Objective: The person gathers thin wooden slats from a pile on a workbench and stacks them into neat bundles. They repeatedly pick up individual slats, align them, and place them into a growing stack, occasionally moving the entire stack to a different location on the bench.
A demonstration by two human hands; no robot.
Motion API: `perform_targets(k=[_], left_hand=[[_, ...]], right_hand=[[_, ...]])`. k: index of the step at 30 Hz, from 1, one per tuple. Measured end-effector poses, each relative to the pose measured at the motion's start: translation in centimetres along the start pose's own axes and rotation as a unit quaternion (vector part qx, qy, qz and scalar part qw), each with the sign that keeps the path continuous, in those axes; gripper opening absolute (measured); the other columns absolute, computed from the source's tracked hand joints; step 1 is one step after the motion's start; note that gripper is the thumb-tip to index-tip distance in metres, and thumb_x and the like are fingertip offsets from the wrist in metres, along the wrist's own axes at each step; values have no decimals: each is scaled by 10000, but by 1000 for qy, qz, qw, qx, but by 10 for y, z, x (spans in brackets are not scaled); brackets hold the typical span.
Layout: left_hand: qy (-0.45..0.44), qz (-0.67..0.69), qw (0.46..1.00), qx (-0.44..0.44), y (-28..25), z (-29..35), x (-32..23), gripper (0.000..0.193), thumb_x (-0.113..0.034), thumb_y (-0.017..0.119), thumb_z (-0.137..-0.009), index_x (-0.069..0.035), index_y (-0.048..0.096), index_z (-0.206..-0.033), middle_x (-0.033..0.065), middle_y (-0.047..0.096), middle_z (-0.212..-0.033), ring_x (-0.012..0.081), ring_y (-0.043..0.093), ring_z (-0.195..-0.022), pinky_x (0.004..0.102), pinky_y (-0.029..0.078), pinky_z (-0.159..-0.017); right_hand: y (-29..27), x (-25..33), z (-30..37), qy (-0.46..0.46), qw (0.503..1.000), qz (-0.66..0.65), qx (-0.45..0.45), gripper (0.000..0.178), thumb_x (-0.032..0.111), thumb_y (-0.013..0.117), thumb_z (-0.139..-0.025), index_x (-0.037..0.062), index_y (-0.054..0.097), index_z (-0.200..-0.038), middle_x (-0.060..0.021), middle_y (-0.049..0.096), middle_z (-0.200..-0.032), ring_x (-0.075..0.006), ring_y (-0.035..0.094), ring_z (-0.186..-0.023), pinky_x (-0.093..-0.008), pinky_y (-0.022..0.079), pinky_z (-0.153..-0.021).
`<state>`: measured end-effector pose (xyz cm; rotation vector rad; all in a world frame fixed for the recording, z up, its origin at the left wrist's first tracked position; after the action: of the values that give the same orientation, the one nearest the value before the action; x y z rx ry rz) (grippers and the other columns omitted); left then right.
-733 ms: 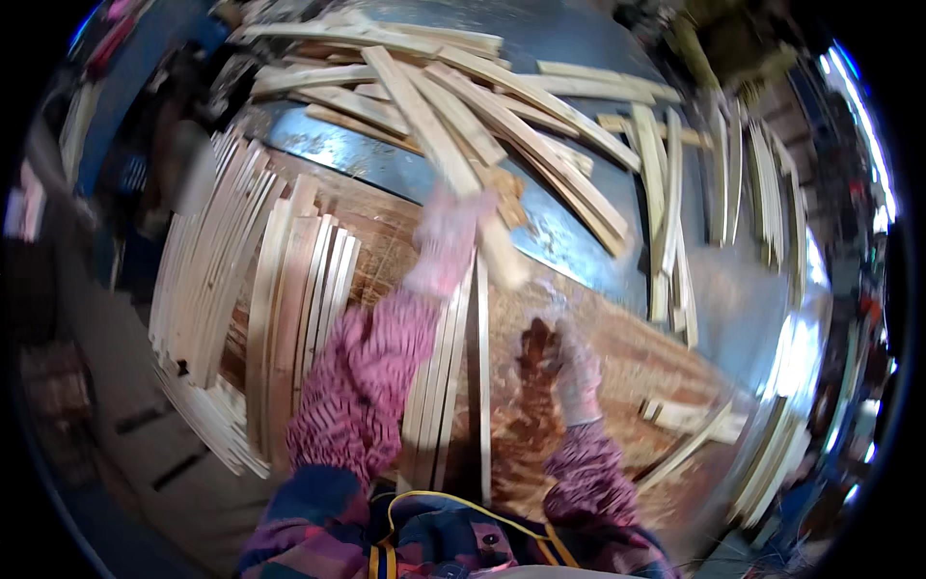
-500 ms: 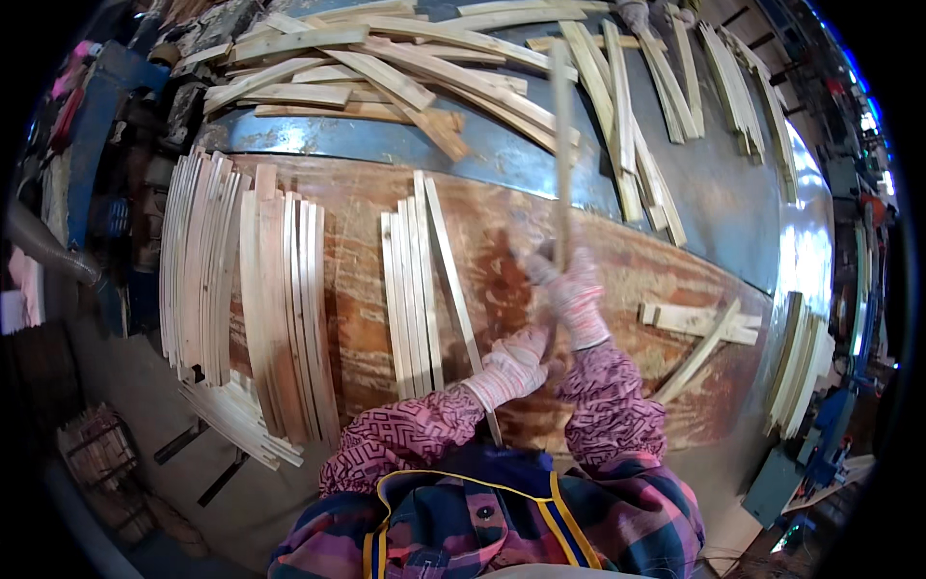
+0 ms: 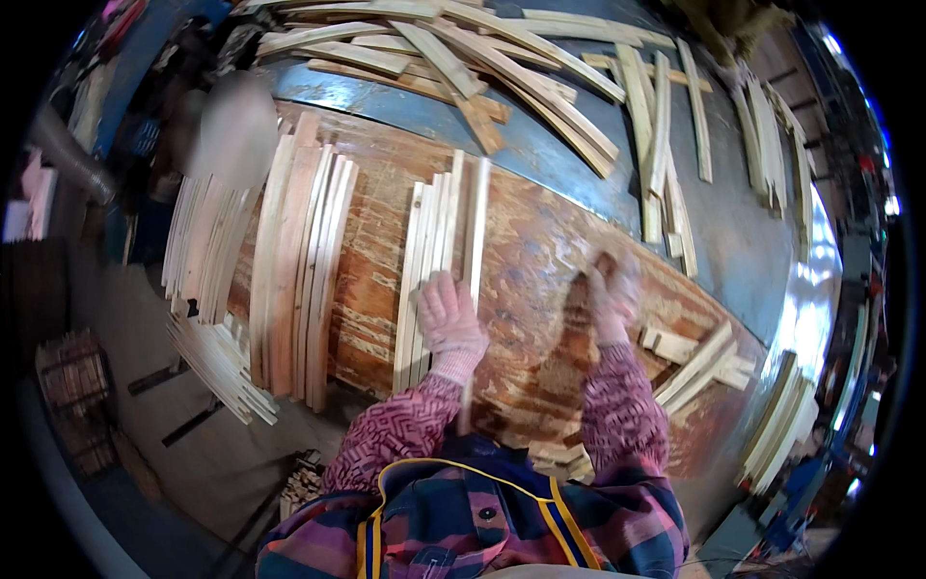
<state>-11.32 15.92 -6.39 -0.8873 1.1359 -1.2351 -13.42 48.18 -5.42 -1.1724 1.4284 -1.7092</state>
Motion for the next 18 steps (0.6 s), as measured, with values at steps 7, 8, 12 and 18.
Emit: perform_targets(k=[7, 8, 12, 18], left_hand=[[7, 8, 998, -54, -39, 15, 47, 818, -493, 704, -710, -69, 480, -1374, 330, 365, -1390, 512, 365, -1259, 610, 312, -1059], [15, 21, 996, -80, -38, 15, 48, 817, -492, 702, -710, -64, 481, -1370, 336, 378, -1367, 513, 394, -1219, 610, 345, -1021], [47, 56, 991, -116, -41, 13, 50, 789, -421, 736, -697, -78, 469, -1356, 336, 392, -1334, 516, 442, -1156, 597, 399, -965], [25, 68, 994, -83, -44, 9, 44, 772, -400, 753, -679, -66, 494, -1326, 312, 394, -1337, 487, 434, -1188, 593, 387, -1003]], right_hand=[[25, 310, -171, -163, 985, -12, 60, 856, 430, 702, -835, 224, 262, -1539, -182, 385, -1502, -341, 432, -1344, -433, 400, -1081], [29, 333, -189, -185, 982, 8, 25, 824, 443, 710, -833, 253, 273, -1505, -170, 388, -1494, -330, 449, -1331, -438, 440, -1041], [77, 356, -235, -168, 982, 44, 78, 554, 390, 671, -868, 196, 414, -1319, -158, 507, -1375, -334, 515, -1273, -438, 475, -989], [23, 259, -221, -129, 980, -15, 150, 645, 249, 615, -882, 186, 384, -1481, -152, 679, -1082, -305, 668, -1015, -420, 534, -853]])
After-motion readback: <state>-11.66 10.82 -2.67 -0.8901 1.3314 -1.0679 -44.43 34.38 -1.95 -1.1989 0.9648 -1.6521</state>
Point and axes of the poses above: each hand's wrist, its own z-axis away from the middle knuckle, its own y-axis out of the palm, x = y × z, the point moved 10 cm from there along -z, towards the middle knuckle
